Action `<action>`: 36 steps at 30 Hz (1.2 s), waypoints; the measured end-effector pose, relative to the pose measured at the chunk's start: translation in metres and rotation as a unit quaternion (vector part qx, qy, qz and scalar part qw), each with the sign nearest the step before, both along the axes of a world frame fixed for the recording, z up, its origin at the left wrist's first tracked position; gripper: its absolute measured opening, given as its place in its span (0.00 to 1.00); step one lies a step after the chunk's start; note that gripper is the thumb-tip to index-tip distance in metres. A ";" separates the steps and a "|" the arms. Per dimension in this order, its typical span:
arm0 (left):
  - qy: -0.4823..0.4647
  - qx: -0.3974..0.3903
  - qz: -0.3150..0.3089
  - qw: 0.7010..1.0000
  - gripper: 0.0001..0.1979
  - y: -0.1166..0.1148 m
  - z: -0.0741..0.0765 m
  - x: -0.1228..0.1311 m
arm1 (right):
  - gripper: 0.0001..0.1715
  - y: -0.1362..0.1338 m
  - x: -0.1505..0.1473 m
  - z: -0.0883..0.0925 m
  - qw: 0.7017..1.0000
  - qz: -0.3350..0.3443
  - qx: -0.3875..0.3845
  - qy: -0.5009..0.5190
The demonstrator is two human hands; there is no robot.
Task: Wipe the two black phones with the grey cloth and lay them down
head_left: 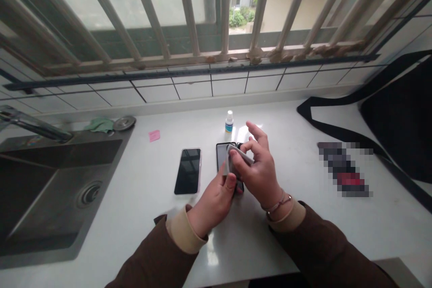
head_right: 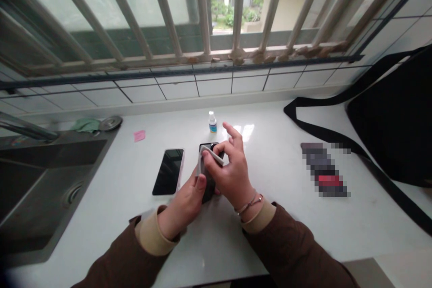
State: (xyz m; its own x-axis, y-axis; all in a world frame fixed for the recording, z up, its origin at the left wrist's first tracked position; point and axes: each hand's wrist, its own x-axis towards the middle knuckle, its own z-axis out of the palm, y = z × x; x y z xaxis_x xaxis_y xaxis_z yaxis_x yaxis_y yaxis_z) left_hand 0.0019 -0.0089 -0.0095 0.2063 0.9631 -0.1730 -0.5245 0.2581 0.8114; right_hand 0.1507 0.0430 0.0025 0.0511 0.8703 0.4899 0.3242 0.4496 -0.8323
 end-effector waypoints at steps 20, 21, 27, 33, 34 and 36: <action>0.103 0.106 -0.119 0.982 0.30 0.004 -0.007 -0.008 | 0.16 0.020 0.010 -0.002 0.893 0.077 -0.251 0.365; 0.068 0.089 -0.122 0.986 0.30 0.004 -0.004 -0.007 | 0.18 0.021 0.010 -0.001 0.888 0.083 -0.257 0.371; -0.087 -0.075 -0.120 0.986 0.30 0.006 0.011 -0.002 | 0.22 0.025 0.011 -0.005 0.870 0.081 -0.304 0.380; -0.134 -0.136 -0.139 0.972 0.34 0.008 0.017 -0.007 | 0.18 0.027 0.009 -0.005 0.850 0.088 -0.320 0.408; -0.137 -0.137 -0.140 0.971 0.33 0.008 0.018 -0.007 | 0.18 0.027 0.009 -0.004 0.846 0.093 -0.324 0.413; -0.138 -0.142 -0.132 0.971 0.32 0.009 0.020 -0.007 | 0.16 0.027 0.008 -0.002 0.841 0.100 -0.324 0.422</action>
